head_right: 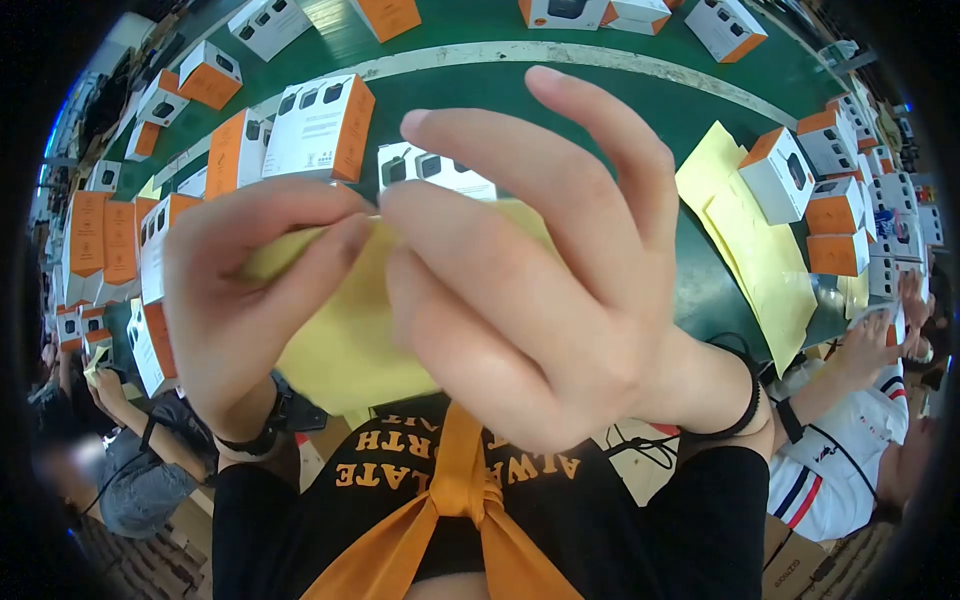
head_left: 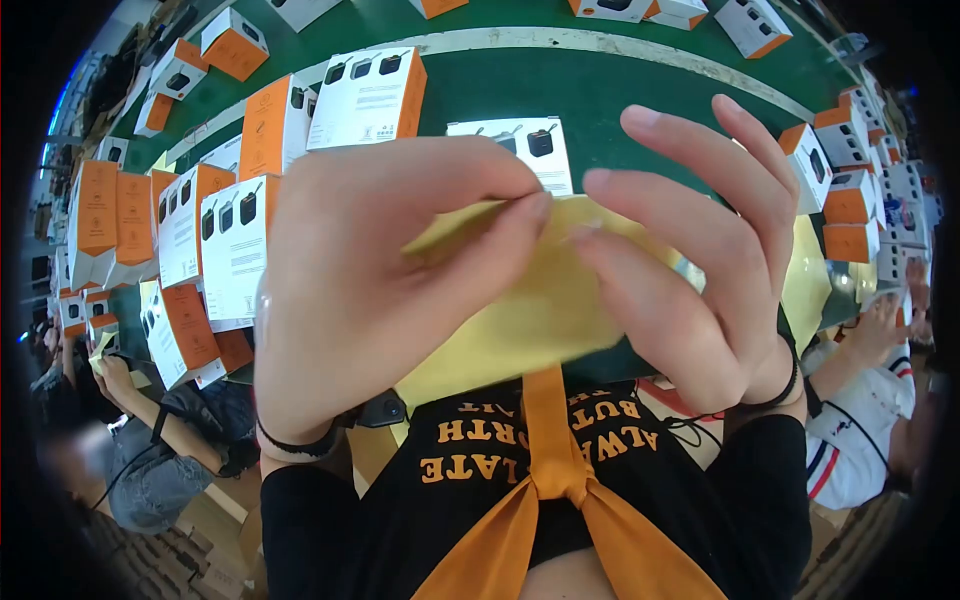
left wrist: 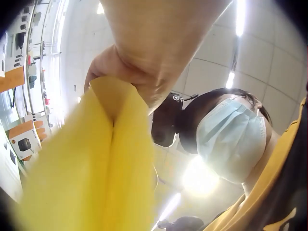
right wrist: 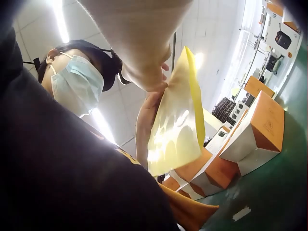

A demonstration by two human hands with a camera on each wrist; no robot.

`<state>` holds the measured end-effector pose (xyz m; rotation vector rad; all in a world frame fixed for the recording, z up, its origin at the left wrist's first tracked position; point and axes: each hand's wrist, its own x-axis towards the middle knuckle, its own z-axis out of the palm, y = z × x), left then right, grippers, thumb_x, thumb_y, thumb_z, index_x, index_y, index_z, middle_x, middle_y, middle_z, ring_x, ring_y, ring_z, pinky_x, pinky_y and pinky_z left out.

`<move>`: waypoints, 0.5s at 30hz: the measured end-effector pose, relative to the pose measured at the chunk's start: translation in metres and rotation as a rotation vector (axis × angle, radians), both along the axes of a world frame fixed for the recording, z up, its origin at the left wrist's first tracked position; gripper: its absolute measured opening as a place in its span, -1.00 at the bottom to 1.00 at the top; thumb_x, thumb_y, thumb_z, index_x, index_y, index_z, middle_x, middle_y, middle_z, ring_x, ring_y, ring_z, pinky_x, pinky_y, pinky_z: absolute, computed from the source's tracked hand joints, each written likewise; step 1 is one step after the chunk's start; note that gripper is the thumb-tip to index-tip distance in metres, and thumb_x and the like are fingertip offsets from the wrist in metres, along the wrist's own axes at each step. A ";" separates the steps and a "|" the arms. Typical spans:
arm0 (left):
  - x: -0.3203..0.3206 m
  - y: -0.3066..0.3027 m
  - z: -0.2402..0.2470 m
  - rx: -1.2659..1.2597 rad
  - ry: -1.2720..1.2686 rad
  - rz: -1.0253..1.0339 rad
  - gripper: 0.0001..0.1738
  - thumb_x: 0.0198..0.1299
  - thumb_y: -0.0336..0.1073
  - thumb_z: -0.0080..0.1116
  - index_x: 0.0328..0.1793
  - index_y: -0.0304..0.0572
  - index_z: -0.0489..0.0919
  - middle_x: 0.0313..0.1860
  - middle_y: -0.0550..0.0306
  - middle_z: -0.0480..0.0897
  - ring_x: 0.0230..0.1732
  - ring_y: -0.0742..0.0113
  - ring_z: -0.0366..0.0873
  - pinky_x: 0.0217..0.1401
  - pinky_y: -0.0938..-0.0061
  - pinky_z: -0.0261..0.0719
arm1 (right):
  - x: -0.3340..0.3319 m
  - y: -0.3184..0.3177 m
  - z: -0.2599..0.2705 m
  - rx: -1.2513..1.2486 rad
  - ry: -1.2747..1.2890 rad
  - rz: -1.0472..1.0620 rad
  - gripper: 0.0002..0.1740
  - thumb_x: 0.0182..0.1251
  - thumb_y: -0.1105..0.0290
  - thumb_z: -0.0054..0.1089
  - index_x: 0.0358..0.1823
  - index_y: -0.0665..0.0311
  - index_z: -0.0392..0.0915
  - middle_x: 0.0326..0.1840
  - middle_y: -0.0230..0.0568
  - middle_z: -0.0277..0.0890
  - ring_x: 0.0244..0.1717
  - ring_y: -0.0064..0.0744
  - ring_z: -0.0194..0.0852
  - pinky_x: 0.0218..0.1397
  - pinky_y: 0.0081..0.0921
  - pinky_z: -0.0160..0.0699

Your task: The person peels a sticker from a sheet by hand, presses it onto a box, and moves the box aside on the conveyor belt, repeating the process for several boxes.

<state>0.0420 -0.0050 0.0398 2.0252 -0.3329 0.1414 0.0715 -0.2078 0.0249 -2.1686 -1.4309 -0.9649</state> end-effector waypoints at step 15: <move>0.071 0.022 -0.108 0.519 -0.067 0.053 -0.63 0.12 -0.18 0.24 -0.01 -0.23 0.61 -0.18 -0.01 0.67 -0.34 0.15 0.61 -0.31 0.39 0.50 | 0.111 -0.012 -0.015 0.021 0.993 0.070 -0.88 0.23 0.60 0.17 -0.20 0.43 0.51 -0.22 -0.26 0.50 -0.11 -0.48 0.48 0.05 -0.54 0.43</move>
